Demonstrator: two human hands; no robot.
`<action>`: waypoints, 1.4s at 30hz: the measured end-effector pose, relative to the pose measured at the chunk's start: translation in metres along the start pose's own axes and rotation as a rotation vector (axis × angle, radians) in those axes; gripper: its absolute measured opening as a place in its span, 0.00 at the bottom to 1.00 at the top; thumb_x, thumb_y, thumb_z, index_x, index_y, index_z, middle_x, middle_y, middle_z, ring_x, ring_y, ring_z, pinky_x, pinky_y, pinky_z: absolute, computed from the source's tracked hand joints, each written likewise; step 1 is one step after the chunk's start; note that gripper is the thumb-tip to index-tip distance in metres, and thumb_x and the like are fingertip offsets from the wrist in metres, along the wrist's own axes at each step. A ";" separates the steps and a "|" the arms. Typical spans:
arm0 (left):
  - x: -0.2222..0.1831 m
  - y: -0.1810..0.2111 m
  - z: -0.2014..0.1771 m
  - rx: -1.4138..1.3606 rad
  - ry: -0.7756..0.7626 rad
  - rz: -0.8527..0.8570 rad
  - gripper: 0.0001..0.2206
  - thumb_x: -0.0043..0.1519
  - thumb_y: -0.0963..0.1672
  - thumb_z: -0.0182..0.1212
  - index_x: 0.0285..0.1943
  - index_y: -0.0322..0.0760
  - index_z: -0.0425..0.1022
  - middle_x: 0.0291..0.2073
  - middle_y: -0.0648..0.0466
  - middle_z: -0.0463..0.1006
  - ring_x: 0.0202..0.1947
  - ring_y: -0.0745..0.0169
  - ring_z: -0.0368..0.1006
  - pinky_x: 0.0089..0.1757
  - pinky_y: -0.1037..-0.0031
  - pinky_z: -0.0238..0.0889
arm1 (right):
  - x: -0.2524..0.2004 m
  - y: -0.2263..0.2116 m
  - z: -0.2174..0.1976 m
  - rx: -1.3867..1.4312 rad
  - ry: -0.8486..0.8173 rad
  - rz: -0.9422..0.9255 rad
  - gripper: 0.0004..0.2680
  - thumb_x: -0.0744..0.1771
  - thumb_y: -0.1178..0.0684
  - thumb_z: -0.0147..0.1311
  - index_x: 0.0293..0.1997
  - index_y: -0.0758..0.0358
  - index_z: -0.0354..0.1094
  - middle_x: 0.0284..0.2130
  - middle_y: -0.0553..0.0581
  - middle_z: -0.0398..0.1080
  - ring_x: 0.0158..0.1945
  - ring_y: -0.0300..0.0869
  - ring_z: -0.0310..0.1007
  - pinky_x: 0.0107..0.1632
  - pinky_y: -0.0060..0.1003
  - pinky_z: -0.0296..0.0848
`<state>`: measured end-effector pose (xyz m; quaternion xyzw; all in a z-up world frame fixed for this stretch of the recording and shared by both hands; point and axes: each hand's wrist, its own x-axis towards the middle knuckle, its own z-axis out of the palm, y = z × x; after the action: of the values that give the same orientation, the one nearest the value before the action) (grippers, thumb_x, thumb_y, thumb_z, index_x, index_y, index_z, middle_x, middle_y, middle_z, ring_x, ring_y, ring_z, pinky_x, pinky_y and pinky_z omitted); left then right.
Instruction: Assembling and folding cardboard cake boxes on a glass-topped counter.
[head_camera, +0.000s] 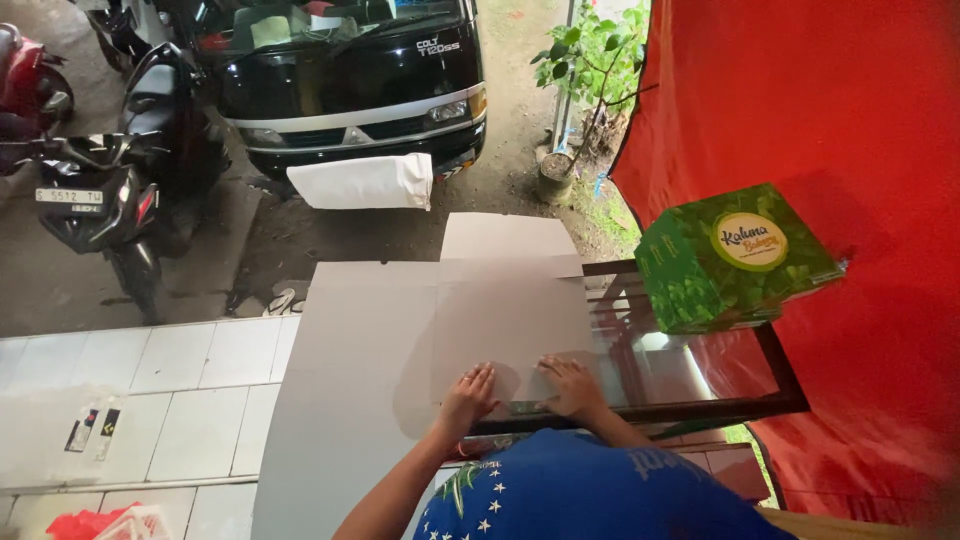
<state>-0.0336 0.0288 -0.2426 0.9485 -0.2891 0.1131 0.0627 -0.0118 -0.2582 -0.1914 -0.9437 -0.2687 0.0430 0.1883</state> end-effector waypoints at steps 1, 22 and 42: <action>0.000 0.000 0.003 0.001 0.002 0.004 0.30 0.60 0.53 0.62 0.66 0.31 0.69 0.65 0.44 0.71 0.65 0.48 0.67 0.59 0.59 0.61 | -0.001 0.004 0.006 -0.001 0.004 0.003 0.31 0.58 0.36 0.68 0.66 0.52 0.61 0.67 0.53 0.58 0.71 0.48 0.54 0.66 0.56 0.55; 0.019 0.016 -0.006 0.095 0.035 -0.010 0.32 0.59 0.57 0.60 0.62 0.29 0.71 0.61 0.43 0.74 0.58 0.47 0.71 0.48 0.61 0.68 | -0.003 -0.005 -0.028 0.011 0.088 -0.095 0.26 0.62 0.36 0.62 0.61 0.61 0.65 0.62 0.61 0.63 0.68 0.52 0.58 0.67 0.54 0.54; 0.066 0.021 0.026 -0.457 -0.300 -0.174 0.20 0.69 0.54 0.52 0.37 0.38 0.81 0.34 0.41 0.81 0.39 0.34 0.75 0.41 0.48 0.67 | 0.013 0.111 0.047 0.367 -0.438 -0.099 0.21 0.65 0.50 0.59 0.67 0.54 0.66 0.54 0.69 0.71 0.54 0.58 0.71 0.56 0.48 0.69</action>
<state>0.0129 -0.0283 -0.2495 0.9372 -0.2306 -0.1022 0.2407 0.0448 -0.3228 -0.2770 -0.8478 -0.3364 0.2844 0.2954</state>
